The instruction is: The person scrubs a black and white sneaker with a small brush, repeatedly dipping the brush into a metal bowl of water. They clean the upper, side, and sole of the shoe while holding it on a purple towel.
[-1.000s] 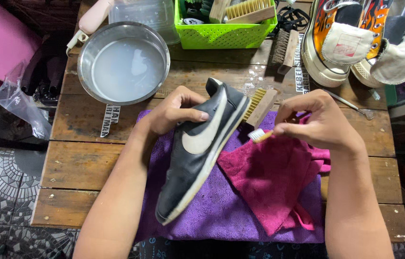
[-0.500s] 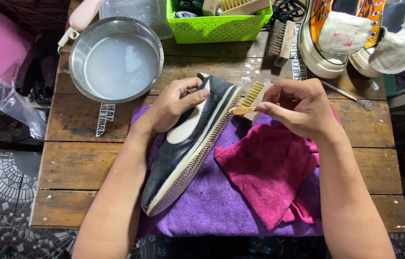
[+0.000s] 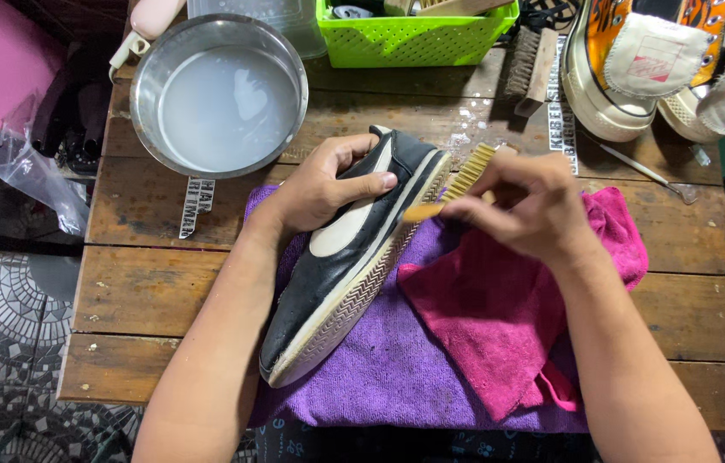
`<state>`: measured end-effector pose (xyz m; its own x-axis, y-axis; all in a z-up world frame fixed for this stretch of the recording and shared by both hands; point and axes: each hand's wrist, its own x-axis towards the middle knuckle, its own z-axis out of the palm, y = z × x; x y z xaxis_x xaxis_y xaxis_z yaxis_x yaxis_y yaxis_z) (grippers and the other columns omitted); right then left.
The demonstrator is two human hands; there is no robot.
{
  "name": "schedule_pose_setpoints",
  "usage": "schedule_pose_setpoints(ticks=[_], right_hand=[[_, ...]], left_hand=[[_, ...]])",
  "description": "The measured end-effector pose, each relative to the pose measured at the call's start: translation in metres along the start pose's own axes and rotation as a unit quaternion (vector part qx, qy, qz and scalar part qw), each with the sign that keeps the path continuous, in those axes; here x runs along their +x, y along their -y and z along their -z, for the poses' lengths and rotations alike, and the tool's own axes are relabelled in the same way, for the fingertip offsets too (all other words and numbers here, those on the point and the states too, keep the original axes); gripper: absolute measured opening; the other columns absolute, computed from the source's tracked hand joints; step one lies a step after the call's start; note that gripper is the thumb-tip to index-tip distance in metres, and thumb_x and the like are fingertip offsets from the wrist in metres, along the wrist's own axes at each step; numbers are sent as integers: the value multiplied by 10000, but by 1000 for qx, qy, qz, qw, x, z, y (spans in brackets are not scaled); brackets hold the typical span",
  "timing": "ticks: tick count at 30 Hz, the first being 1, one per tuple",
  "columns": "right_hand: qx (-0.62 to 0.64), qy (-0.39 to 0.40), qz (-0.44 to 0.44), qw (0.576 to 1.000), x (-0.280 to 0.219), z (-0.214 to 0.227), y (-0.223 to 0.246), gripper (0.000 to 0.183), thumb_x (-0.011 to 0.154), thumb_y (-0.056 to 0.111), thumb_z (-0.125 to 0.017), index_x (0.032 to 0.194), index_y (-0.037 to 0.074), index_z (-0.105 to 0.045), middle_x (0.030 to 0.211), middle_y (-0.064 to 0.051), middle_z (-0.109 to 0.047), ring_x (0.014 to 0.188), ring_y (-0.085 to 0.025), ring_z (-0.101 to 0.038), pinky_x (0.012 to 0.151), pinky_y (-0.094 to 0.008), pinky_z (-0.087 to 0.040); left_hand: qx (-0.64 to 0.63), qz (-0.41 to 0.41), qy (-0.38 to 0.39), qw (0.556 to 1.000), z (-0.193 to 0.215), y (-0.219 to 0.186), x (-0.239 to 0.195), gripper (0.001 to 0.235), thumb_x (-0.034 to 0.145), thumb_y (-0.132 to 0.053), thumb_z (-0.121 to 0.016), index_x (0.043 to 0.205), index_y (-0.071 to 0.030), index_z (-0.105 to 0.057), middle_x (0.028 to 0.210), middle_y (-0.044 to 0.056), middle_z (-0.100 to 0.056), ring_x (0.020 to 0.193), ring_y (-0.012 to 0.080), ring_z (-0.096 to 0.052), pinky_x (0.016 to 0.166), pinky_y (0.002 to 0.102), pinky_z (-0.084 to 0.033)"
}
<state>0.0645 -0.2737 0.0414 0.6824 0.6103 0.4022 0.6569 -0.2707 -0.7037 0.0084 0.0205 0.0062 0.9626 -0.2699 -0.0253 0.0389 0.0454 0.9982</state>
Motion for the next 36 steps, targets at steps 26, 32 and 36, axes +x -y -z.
schedule_pose_setpoints(ticks=[26, 32, 36], right_hand=[[-73, 9, 47, 996, -1, 1, 19, 283, 895, 216, -1001, 789, 135, -751, 471, -6, -497, 428, -200, -468, 520, -300, -411], [-134, -4, 90, 987, -6, 20, 8, 387, 954, 252, -1042, 780, 87, -738, 704, -17, -718, 596, -101, -635, 565, -291, -469], [-65, 47, 151, 985, 1, 6, 42, 249, 912, 155, -998, 769, 162, -795, 725, 52, -745, 584, -82, -637, 551, -275, -466]], left_hand=[[12, 19, -17, 1000, -13, -22, -1, 205, 935, -228, -875, 976, -117, -707, 673, -43, -673, 622, 37, -629, 557, 172, -521], [42, -15, 12, 999, -16, -20, -7, 178, 1040, -281, -780, 1051, -140, -672, 976, -93, -624, 889, 24, -577, 773, 227, -490], [5, -24, 23, 999, -17, -16, -6, 217, 1034, -286, -781, 1133, -113, -695, 1014, -68, -683, 912, 37, -626, 796, 230, -537]])
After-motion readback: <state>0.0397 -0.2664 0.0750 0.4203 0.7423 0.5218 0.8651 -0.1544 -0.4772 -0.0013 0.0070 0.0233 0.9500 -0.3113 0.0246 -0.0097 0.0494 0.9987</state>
